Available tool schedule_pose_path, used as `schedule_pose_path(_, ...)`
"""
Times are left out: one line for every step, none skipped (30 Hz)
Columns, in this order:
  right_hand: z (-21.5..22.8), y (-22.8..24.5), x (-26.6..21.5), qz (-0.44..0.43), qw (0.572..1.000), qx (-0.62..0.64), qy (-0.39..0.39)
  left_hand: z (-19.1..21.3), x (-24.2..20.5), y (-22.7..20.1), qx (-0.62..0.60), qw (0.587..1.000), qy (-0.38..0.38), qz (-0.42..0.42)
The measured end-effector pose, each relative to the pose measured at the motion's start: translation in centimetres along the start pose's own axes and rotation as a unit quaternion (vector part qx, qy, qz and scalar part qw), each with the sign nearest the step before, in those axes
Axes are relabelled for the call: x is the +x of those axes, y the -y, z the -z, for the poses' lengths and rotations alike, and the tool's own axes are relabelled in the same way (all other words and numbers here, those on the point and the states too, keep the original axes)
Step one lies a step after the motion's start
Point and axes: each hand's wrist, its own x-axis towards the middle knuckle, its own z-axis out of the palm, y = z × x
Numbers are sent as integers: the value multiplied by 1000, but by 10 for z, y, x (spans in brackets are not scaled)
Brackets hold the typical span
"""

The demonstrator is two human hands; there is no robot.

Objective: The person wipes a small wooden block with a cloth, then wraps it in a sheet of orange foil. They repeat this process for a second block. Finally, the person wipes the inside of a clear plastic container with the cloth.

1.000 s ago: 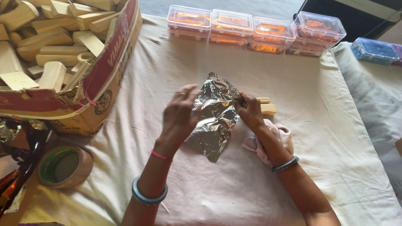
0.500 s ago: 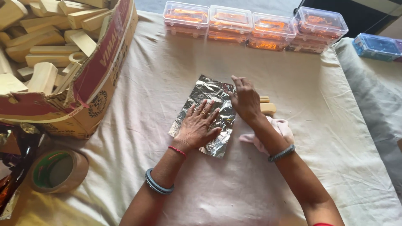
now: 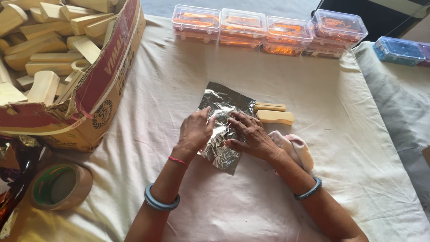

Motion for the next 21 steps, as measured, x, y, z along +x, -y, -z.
schedule_pose_path(2,0,1,-1,1000,0,-2,11,-2,-10,1,1000,0,-2)
schedule_pose_path(3,0,1,-3,1000,6,3,21,-6,-19,15,999,33,33)
schedule_pose_path(3,1,2,-4,1000,12,7,30,-10,-28,30,995,66,68)
schedule_pose_path(4,0,0,-6,1000,12,8,10,-2,-18,29,995,67,67)
schedule_pose_path(4,0,-1,10,1000,23,9,-10,6,-8,35,999,27,14)
schedule_pose_path(5,-1,0,28,999,32,10,-29,15,2,40,998,-15,-39)
schedule_pose_path(2,-3,-1,28,999,30,9,-41,20,7,38,998,-16,-41)
schedule_pose_path(-1,-4,-2,34,999,20,-1,-53,24,13,75,989,-24,-126)
schedule_pose_path(-5,-6,-4,41,999,11,-12,-66,29,18,111,971,-30,-209)
schedule_pose_path(-4,-6,-5,38,999,8,-12,-62,24,13,108,971,-30,-212)
schedule_pose_path(-4,-7,-7,44,998,20,-37,-59,19,9,116,977,14,-179)
schedule_pose_path(-4,-8,-9,49,996,33,-62,-56,13,5,123,980,58,-143)
schedule_pose_path(-2,-10,-10,47,997,31,-61,-56,11,3,121,980,59,-145)
schedule_pose_path(0,-11,-10,33,996,19,-84,-53,8,2,132,980,59,-138)
schedule_pose_path(2,-12,-9,19,994,6,-108,-51,5,2,144,979,59,-132)
schedule_pose_path(11,-18,-11,20,994,7,-109,-53,6,3,145,979,58,-131)
schedule_pose_path(20,-23,-13,-24,987,-40,-152,-55,6,4,159,977,56,-132)
schedule_pose_path(30,-29,-14,-68,975,-86,-194,-58,7,5,172,975,54,-132)
schedule_pose_path(33,-40,-19,-65,975,-86,-195,-58,6,3,173,975,52,-131)
schedule_pose_path(36,-52,-24,-99,968,-66,-222,-57,6,1,167,977,58,-121)
schedule_pose_path(39,-64,-28,-132,958,-46,-249,-56,6,-1,162,979,64,-110)
